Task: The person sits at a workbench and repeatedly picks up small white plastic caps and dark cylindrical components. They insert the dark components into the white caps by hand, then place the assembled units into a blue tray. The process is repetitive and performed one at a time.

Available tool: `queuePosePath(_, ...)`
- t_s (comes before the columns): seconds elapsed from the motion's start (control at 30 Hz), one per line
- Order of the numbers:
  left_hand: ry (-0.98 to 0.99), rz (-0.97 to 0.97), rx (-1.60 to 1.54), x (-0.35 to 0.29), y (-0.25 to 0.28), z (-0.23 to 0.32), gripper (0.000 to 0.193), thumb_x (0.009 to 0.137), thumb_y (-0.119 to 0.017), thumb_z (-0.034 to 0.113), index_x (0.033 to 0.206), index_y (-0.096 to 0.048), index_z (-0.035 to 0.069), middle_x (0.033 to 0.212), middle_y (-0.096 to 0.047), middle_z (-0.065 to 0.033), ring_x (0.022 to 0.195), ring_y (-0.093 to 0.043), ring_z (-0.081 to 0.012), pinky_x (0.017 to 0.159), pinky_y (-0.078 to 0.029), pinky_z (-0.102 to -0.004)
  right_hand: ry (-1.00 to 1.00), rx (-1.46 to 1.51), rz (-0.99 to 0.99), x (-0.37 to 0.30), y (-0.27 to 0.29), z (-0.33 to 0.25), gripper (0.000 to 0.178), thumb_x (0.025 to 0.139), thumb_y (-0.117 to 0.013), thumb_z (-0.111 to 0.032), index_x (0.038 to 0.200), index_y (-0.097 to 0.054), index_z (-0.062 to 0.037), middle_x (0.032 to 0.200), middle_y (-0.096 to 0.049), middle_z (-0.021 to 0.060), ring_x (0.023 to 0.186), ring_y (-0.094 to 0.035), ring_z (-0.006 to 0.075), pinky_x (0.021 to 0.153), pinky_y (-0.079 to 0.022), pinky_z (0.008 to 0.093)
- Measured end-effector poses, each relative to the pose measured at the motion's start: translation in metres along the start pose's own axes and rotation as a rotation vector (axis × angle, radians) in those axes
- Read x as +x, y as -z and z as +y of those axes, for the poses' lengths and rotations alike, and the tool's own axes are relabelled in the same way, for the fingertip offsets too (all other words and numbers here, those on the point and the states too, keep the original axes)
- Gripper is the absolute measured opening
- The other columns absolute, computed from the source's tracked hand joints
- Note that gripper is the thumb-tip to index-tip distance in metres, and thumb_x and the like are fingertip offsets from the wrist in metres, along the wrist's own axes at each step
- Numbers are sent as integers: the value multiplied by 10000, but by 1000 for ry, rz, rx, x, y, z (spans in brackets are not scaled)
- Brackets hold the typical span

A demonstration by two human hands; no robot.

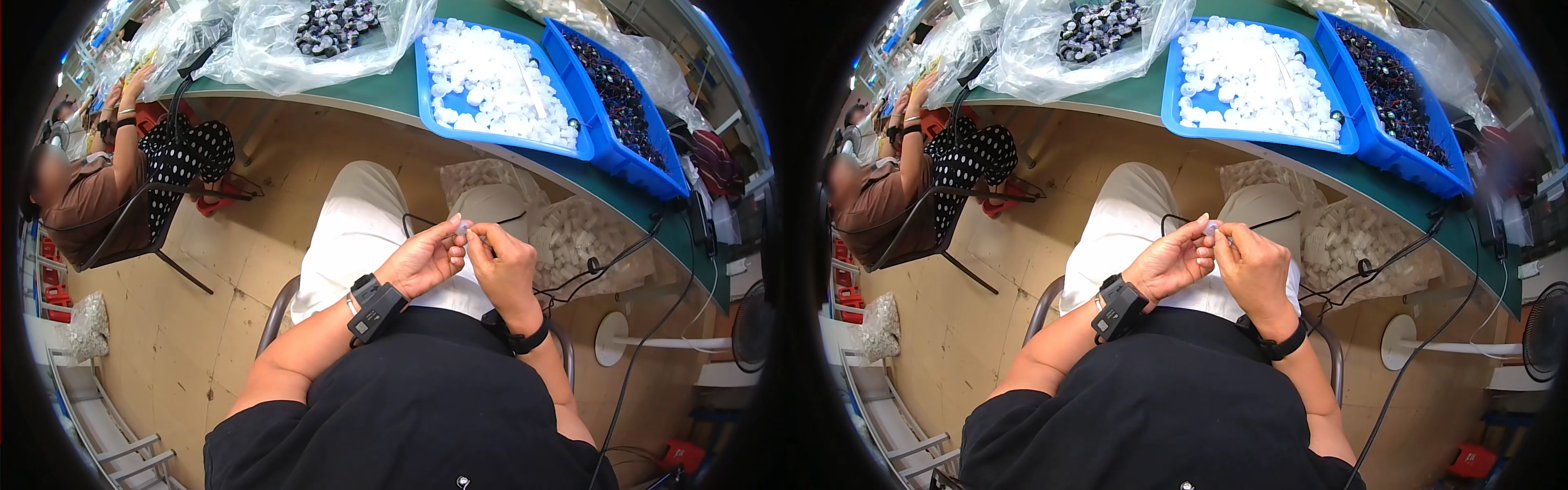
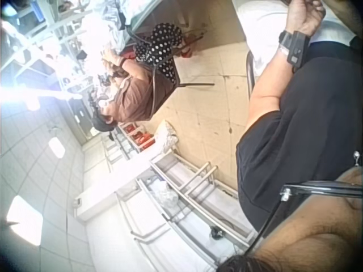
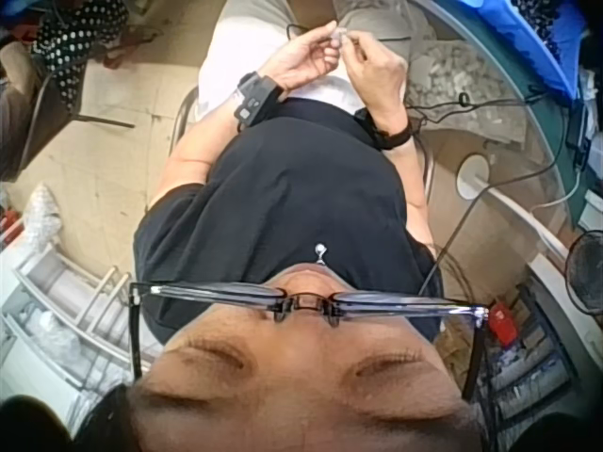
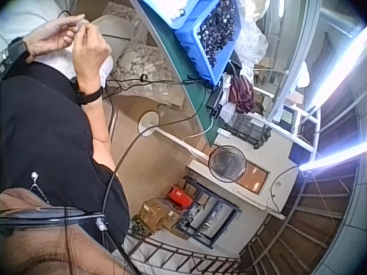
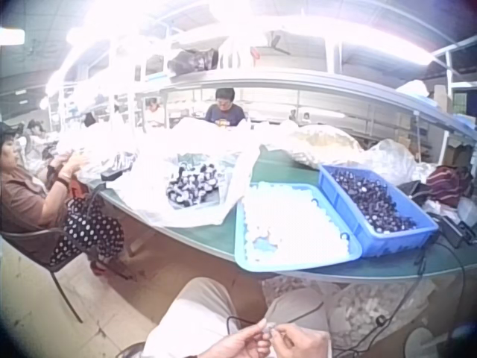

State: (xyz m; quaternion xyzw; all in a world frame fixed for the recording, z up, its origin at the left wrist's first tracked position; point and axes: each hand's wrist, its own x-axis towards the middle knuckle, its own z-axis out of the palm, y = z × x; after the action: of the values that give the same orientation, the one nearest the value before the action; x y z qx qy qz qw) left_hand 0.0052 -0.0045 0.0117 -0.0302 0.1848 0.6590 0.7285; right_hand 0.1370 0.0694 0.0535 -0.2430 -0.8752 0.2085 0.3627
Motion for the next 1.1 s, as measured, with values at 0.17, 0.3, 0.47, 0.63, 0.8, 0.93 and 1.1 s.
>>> queuePosePath(0.17,10,-28,-2,-1,0,0,231,985,-532,277,947,-564,51,786,-529,3,667,-473,-72,604,-444,-204,-3,13,-19,-2,-2,3,34,811,-671,-98,823,-660,-68,617,-622,76,507,-603,212,471,-448,328)
queuePosePath(0.3,13,-38,1,0,2,0,235,986,-529,280,946,-563,51,780,-533,2,663,-474,-74,604,-446,-207,-12,34,-18,-2,-2,3,40,803,-669,-79,829,-662,-50,625,-617,91,505,-591,206,474,-435,313)
queuePosePath(0.47,18,-21,-2,1,4,0,233,980,-539,277,962,-569,46,777,-537,-5,660,-476,-78,591,-445,-207,-82,87,-64,-2,-2,5,60,808,-664,-73,846,-671,-28,614,-595,94,497,-553,165,479,-418,286)
queuePosePath(0.63,23,11,10,1,6,0,234,968,-562,275,987,-576,42,773,-533,-4,650,-471,-76,568,-435,-200,-265,260,-180,-2,-1,12,106,835,-658,-81,885,-679,10,637,-603,54,567,-508,69,527,-409,242)
queuePosePath(0.8,29,33,25,2,7,0,247,963,-571,282,1005,-579,39,770,-521,3,643,-460,-68,560,-426,-197,-364,429,-221,-2,-1,17,126,854,-642,-90,898,-682,21,666,-623,22,596,-508,53,559,-408,228)
queuePosePath(0.93,22,32,52,2,6,0,262,960,-576,283,1038,-581,33,775,-521,6,643,-458,-65,558,-425,-196,-448,509,-257,-2,-1,22,134,861,-637,-87,895,-679,36,720,-640,-7,647,-512,39,605,-408,210)
queuePosePath(1.1,16,43,66,2,7,0,272,950,-593,279,1062,-584,31,778,-522,7,644,-461,-65,558,-426,-197,-441,497,-206,-3,-5,24,141,862,-627,-90,907,-685,31,649,-611,11,601,-503,41,553,-401,227)
